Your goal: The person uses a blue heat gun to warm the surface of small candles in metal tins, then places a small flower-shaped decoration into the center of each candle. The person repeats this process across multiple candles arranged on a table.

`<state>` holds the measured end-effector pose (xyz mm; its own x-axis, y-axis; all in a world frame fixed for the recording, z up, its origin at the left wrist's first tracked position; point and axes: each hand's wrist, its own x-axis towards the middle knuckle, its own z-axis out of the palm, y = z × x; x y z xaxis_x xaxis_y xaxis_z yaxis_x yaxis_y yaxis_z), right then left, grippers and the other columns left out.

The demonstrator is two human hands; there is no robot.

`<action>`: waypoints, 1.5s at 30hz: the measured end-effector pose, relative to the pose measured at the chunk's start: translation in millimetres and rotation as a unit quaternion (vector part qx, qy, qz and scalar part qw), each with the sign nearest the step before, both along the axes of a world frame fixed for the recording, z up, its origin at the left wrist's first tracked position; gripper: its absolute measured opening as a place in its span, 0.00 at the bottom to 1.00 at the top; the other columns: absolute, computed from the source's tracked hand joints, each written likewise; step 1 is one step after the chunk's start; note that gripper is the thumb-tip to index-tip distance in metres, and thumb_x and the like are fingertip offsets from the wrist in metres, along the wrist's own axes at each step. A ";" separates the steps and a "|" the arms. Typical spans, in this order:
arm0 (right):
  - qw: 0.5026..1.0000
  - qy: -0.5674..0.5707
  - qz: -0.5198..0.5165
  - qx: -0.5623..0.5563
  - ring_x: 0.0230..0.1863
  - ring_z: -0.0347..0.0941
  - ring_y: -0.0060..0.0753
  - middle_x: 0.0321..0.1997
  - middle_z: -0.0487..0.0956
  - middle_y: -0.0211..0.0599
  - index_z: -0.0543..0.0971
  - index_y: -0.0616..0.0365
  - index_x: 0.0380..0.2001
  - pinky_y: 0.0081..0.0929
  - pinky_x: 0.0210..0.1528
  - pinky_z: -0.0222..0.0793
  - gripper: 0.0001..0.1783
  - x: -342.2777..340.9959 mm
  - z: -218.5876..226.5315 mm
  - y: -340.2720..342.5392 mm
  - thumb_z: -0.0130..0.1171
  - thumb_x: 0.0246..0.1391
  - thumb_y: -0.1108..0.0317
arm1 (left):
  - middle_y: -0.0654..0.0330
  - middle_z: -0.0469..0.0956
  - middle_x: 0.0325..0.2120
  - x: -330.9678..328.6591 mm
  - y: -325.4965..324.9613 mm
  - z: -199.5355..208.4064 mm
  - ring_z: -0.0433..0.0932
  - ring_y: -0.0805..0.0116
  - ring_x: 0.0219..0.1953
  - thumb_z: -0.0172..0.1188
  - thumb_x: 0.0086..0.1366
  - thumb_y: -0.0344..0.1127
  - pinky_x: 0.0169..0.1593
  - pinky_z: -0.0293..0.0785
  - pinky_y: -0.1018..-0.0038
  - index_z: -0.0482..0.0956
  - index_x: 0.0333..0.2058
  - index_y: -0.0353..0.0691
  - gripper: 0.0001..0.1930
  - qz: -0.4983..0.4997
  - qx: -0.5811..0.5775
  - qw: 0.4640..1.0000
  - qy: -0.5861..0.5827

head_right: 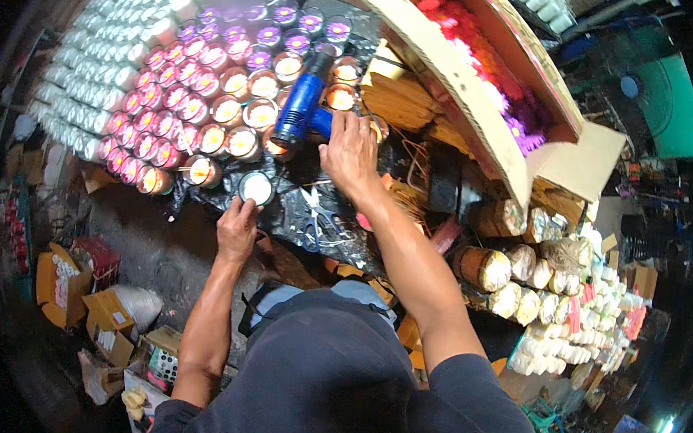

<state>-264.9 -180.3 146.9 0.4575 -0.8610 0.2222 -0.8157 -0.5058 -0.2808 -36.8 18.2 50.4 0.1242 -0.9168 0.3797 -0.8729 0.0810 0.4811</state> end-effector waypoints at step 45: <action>0.791 -0.320 0.063 0.518 0.36 0.81 0.26 0.36 0.84 0.31 0.83 0.58 0.52 0.24 0.37 0.79 0.24 -139.0 32.3 4.6 0.78 0.51 0.79 | 0.52 0.81 0.59 -2.0 -10.6 -18.7 0.83 0.57 0.60 0.75 0.61 0.36 0.68 0.79 0.57 0.71 0.70 0.37 0.39 -0.064 0.055 0.478 0.874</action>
